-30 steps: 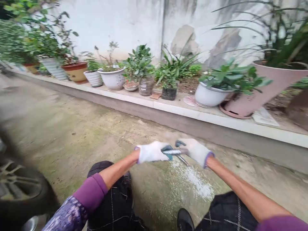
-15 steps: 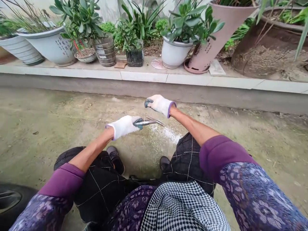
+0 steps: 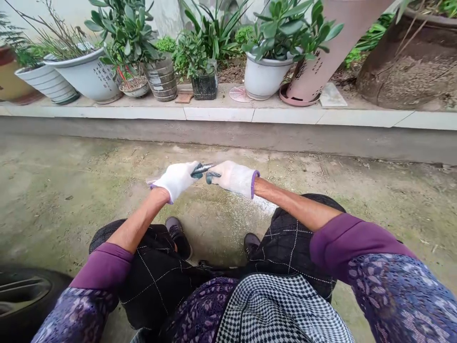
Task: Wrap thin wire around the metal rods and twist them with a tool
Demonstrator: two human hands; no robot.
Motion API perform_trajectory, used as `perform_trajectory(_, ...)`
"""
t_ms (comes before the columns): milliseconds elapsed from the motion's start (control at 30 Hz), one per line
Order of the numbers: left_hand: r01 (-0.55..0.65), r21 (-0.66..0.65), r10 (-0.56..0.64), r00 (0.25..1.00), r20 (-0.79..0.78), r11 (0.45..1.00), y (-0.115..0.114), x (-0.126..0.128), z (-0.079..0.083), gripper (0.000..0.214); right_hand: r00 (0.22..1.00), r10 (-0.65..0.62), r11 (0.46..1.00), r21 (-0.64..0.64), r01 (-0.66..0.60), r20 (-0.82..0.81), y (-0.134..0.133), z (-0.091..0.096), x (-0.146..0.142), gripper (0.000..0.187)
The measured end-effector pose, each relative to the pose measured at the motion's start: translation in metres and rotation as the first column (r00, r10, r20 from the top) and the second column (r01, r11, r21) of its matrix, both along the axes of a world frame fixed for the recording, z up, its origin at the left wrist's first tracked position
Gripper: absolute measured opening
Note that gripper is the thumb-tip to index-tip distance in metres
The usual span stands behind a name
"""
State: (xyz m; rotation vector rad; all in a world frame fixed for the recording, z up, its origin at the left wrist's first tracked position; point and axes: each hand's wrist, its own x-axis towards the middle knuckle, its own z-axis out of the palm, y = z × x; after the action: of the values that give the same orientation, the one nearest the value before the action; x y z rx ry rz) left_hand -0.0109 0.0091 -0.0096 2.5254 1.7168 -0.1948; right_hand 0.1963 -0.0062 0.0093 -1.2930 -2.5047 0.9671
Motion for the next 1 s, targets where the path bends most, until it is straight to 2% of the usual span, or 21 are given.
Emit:
perform_trajectory(67,0.057,-0.052,-0.06,0.995,-0.075,0.997,-0.003,0.009,-0.004,0.034,0.999,-0.034,0.999,0.038,0.033,0.007,0.012,0.001,0.006,0.026)
perform_trajectory(133,0.107,-0.104,-0.113,0.992,-0.057,0.989,-0.007,0.018,-0.004,0.035,0.997,-0.081,0.994,0.076,0.081,-0.009,0.028,0.0,0.012,0.024)
perform_trajectory(233,0.147,-0.137,-0.123,0.978,0.167,0.98,-0.01,0.023,0.001,0.038,0.987,-0.142,0.989,0.038,0.145,-0.073,0.05,-0.005,0.021,0.021)
perform_trajectory(367,0.13,-0.15,-0.04,0.869,0.493,0.98,-0.011,0.019,0.005,0.033,0.959,-0.195,0.972,-0.169,0.162,-0.206,0.066,-0.017,0.024,0.024)
perform_trajectory(433,0.065,-0.187,0.057,0.812,0.581,0.98,-0.009,0.015,0.005,0.033,0.951,-0.241,0.958,-0.204,0.201,-0.195,0.067,-0.026,0.02,0.024)
perform_trajectory(500,-0.035,-0.236,0.178,0.767,0.617,0.971,-0.006,0.011,0.005,0.036,0.966,-0.218,0.964,-0.185,0.19,-0.142,0.063,-0.033,0.014,0.02)
perform_trajectory(567,-0.135,-0.234,0.251,0.766,0.592,0.963,-0.001,0.006,0.004,0.037,0.986,-0.125,0.983,-0.151,0.108,-0.11,0.053,-0.035,0.007,0.016)
perform_trajectory(633,-0.172,-0.147,0.223,0.839,0.496,0.974,0.006,0.003,0.0,0.034,0.996,-0.037,0.993,-0.111,0.027,-0.083,0.039,-0.028,0.0,0.016)
perform_trajectory(733,-0.126,-0.007,0.125,0.974,0.191,0.992,0.011,0.003,-0.008,0.029,1.0,-0.012,0.998,-0.06,0.013,0.027,0.02,-0.012,-0.004,0.02)
perform_trajectory(833,-0.015,-0.042,0.012,0.996,-0.087,0.999,0.006,0.012,-0.014,0.03,0.995,-0.021,0.999,0.028,0.018,0.094,0.017,-0.001,0.0,0.018)
perform_trajectory(900,0.094,-0.097,-0.106,0.986,-0.125,0.991,-0.003,0.02,-0.012,0.031,0.996,-0.041,0.995,0.099,0.033,0.075,0.027,-0.002,0.006,0.016)
perform_trajectory(1000,0.17,-0.108,-0.168,0.985,0.025,0.98,-0.014,0.026,-0.003,0.031,0.996,-0.085,0.992,0.098,0.084,0.008,0.049,-0.009,0.015,0.018)
